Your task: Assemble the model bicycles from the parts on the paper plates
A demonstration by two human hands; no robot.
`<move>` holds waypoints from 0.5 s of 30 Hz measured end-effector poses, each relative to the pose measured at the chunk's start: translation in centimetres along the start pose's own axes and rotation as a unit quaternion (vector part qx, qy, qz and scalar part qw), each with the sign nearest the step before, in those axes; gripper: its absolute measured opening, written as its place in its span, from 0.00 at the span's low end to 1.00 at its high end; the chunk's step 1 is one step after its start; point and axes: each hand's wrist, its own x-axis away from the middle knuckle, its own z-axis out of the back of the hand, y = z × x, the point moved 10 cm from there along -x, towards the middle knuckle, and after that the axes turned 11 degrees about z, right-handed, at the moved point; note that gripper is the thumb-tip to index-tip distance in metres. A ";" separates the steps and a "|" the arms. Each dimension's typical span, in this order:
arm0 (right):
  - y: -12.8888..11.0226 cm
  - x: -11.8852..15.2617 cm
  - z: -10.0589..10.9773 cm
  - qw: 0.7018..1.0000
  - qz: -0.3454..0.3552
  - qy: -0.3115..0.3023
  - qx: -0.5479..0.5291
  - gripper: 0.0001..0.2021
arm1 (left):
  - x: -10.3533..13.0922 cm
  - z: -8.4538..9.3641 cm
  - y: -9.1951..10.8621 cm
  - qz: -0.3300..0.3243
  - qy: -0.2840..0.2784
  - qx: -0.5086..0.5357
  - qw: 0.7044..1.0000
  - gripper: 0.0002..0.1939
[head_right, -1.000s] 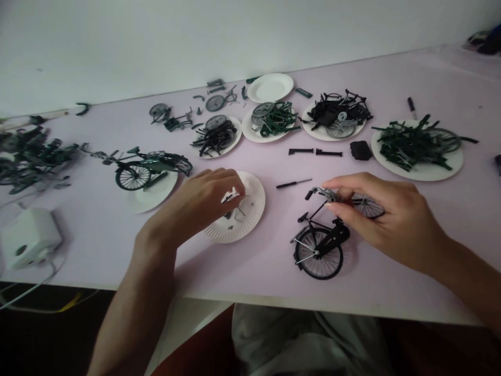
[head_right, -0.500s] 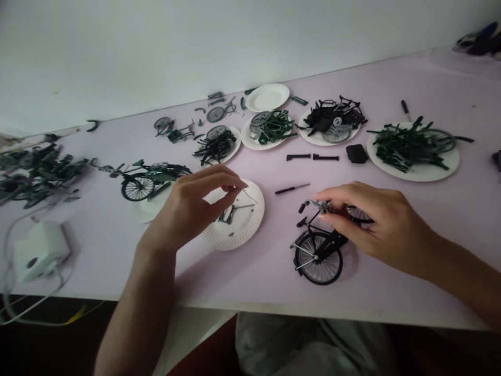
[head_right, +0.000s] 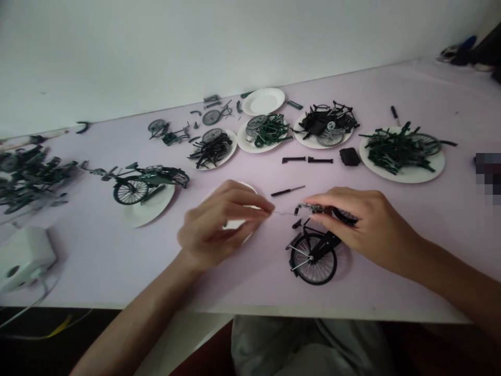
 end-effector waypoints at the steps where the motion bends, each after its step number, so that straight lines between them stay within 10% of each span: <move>1: 0.1 0.0 -0.2 1.000 -0.018 -0.008 -0.013 0.11 | 0.2 -0.7 0.5 -0.019 -0.005 -0.009 1.000 0.07; 15: 2.6 1.5 -2.3 0.956 -0.212 -0.049 -0.197 0.15 | 0.8 -2.8 2.2 -0.103 -0.015 -0.148 0.983 0.03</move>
